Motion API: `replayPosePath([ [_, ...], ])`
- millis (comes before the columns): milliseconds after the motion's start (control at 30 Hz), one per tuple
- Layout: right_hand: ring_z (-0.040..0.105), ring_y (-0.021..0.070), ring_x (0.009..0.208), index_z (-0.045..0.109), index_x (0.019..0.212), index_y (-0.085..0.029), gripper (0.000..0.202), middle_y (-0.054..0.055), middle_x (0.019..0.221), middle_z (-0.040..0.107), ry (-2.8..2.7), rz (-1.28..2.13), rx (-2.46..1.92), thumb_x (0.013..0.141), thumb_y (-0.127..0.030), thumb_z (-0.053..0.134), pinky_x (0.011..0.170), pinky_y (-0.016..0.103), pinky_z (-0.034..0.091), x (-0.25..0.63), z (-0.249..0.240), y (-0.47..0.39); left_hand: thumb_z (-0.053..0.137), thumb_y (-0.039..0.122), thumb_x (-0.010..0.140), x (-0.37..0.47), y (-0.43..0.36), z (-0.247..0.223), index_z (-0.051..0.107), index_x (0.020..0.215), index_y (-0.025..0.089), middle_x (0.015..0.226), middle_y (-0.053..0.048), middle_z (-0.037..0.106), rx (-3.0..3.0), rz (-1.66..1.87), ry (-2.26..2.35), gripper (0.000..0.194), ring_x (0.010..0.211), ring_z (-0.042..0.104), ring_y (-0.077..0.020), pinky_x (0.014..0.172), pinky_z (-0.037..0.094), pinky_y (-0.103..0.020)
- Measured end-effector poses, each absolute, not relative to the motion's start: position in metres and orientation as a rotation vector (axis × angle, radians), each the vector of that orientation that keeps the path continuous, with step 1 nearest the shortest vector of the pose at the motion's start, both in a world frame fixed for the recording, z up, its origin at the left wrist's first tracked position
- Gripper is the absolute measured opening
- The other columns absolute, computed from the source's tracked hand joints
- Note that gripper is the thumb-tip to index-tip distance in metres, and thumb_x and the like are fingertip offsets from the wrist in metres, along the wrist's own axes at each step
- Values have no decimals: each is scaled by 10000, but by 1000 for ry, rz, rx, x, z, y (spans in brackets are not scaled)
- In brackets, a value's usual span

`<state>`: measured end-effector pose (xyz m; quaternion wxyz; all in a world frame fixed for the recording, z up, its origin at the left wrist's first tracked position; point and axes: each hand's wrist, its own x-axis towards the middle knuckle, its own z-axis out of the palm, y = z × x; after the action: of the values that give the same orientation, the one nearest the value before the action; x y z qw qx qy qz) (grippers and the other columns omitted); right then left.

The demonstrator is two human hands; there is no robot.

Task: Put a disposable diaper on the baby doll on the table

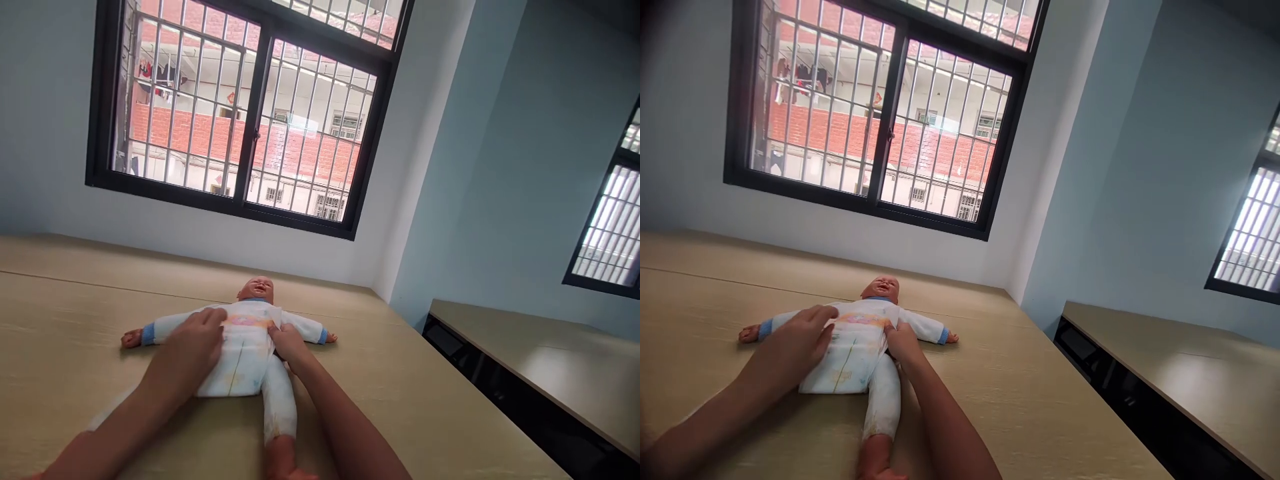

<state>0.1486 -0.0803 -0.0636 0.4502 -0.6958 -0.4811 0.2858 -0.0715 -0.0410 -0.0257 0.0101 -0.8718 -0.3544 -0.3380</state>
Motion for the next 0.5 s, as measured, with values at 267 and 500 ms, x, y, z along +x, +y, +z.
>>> replayPosePath([
  [267, 594, 118, 542, 586, 843, -178, 413, 35, 700, 644, -1071, 884, -1723, 1057, -425, 335, 522, 212, 481, 178, -51, -92, 389, 379, 990, -5, -61, -34, 717, 1116, 221, 1254, -111, 703, -3052, -809, -772, 385, 1219, 578, -324, 1074, 356, -493],
  [500, 522, 122, 552, 560, 583, -170, 283, -24, 516, 526, -1113, 612, -1947, 854, -200, 638, 576, 213, 407, 222, -56, -101, 430, 358, 965, -4, -51, -57, 638, 1363, 338, 1512, -83, 548, -2950, -716, -831, 450, 1434, 392, -365, 1153, 257, -578],
])
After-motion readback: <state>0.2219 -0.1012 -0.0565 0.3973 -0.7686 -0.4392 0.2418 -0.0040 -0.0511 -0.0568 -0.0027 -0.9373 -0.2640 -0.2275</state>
